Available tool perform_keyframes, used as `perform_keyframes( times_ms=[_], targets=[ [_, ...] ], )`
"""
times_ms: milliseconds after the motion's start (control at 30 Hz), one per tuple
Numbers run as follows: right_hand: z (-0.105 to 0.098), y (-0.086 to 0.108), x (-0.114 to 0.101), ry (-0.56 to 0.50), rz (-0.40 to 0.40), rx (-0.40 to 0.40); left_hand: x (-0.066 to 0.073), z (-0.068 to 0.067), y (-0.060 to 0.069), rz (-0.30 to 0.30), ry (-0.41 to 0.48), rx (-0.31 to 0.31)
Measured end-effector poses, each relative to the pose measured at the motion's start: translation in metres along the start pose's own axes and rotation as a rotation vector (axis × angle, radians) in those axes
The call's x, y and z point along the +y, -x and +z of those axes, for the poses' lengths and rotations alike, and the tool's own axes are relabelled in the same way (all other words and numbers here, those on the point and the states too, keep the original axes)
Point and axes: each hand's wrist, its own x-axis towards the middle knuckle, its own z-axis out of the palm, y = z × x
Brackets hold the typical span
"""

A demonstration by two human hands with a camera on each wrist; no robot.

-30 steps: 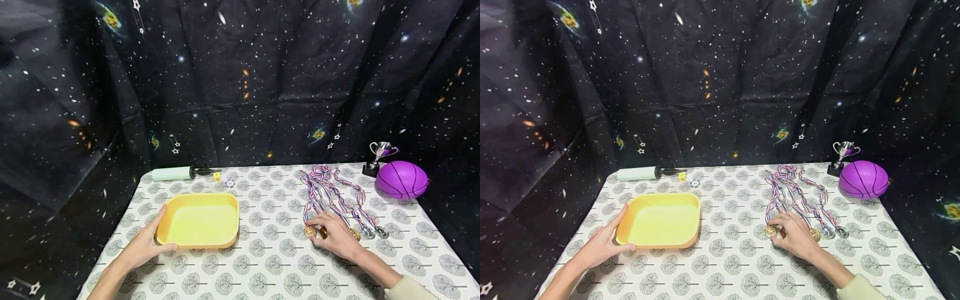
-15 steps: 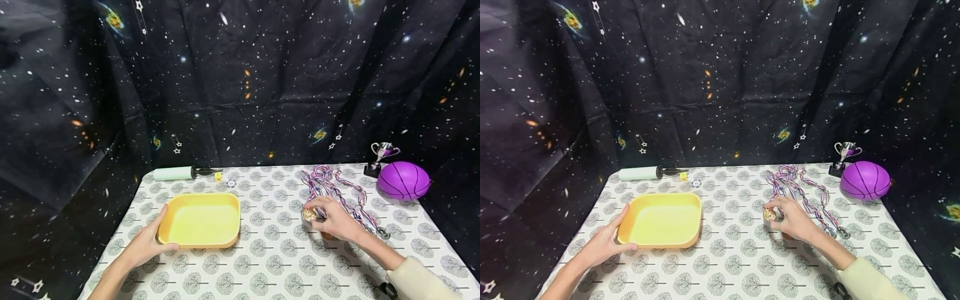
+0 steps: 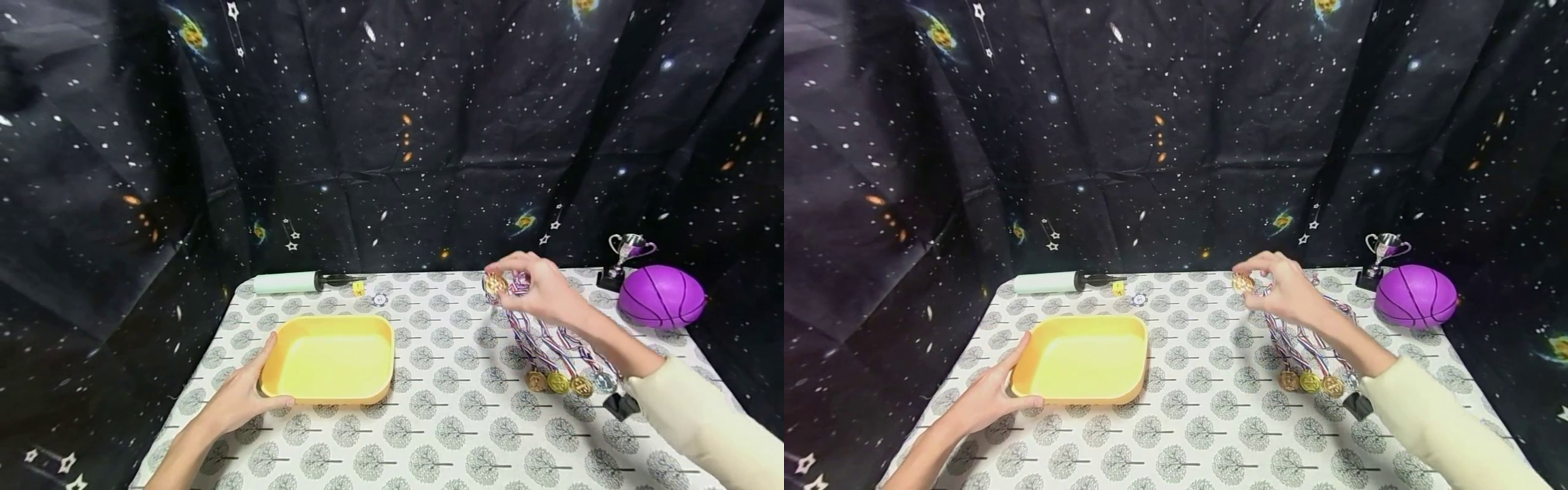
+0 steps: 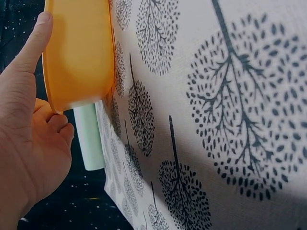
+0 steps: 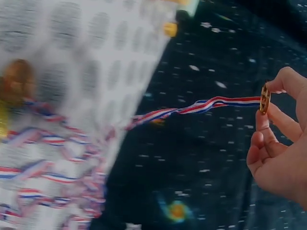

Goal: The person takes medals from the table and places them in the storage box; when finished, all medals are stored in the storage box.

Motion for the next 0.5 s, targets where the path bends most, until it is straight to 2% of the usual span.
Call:
perform_keyframes(
  times_ms=[100, 267, 500],
  targets=[
    [-0.011, -0.021, -0.016, 0.015, -0.059, 0.035, 0.0, 0.0, 0.001, -0.001, 0.002, 0.003],
    [-0.023, -0.051, -0.048, 0.027, -0.083, 0.046, -0.002, 0.0, 0.001, -0.005, 0.0, 0.001],
    [-0.018, -0.086, -0.093, -0.052, -0.132, 0.028, -0.002, 0.0, 0.0, 0.012, 0.007, 0.007]
  ],
)
